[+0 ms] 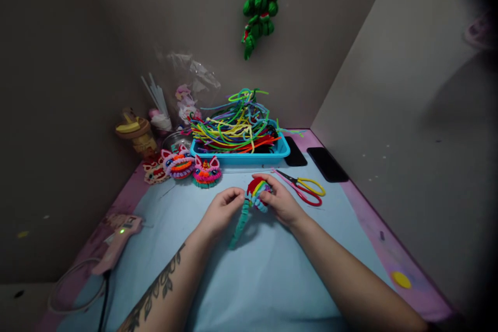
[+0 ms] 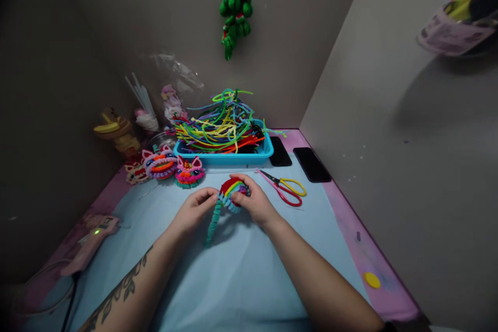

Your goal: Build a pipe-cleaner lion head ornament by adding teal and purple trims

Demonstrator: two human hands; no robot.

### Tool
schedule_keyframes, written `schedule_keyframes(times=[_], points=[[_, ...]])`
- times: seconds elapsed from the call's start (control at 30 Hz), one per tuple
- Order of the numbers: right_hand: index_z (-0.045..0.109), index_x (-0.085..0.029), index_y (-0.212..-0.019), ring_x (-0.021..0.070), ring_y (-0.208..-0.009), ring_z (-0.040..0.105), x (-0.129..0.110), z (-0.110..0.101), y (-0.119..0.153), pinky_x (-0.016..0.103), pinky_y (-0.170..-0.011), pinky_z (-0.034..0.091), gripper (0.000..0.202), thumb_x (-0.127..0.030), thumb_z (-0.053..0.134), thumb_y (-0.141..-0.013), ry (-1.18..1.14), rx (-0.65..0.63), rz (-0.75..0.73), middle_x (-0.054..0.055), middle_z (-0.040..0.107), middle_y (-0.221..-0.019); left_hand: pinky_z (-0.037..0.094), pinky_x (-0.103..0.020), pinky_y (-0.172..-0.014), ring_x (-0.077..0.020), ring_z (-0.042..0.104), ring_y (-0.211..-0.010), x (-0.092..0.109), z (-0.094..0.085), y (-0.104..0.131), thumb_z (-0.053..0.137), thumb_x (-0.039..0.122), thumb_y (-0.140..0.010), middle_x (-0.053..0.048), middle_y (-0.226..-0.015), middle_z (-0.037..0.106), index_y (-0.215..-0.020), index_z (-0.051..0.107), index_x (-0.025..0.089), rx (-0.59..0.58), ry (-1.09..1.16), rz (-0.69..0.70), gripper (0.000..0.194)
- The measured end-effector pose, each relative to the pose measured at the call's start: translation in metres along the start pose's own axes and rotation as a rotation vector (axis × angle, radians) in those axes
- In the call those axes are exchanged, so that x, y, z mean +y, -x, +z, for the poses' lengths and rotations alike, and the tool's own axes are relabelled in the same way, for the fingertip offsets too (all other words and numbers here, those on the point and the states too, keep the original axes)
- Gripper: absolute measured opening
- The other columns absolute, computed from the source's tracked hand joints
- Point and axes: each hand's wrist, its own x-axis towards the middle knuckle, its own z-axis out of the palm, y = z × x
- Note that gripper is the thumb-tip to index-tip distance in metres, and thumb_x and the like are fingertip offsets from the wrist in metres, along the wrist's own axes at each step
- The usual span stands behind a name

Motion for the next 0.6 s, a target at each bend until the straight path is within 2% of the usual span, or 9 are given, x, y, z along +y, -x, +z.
schedule_keyframes(times=[0.17,0.33,0.6], points=[[0.057,-0.022,-0.112,0.0166,-0.08,0.06,0.0023,0.0014,-0.0013,0.028,-0.072,0.048,0.05,-0.039,0.074,-0.068,-0.189,-0.046,0.094,0.002,0.062,-0.093,0.035,-0.02,-0.057,-0.0089,0.048,-0.057,0.0001,0.0034,0.0037,0.069,0.036,-0.073,0.0,-0.064,0.058,-0.073,0.062,0.014,-0.096,0.206,-0.149,0.023],[0.059,-0.021,-0.109,0.0164,-0.08,0.06,0.0004,0.0028,-0.0004,0.027,-0.073,0.048,0.049,-0.038,0.076,-0.066,-0.248,-0.059,0.141,0.002,0.064,-0.091,0.038,-0.023,-0.062,-0.0116,0.054,-0.061,0.0032,0.0039,0.0038,0.074,0.033,-0.066,-0.005,-0.069,0.064,-0.077,0.066,0.011,-0.138,0.357,-0.303,0.026],[0.062,-0.021,-0.102,0.0148,-0.078,0.06,-0.0011,0.0049,-0.0009,0.026,-0.071,0.049,0.041,-0.035,0.077,-0.066,-0.296,-0.005,0.178,0.003,0.065,-0.093,0.035,-0.021,-0.059,-0.0096,0.051,-0.059,0.0031,-0.0014,0.0019,0.076,0.033,-0.066,-0.005,-0.068,0.063,-0.078,0.068,0.009,-0.186,0.346,-0.266,0.027]])
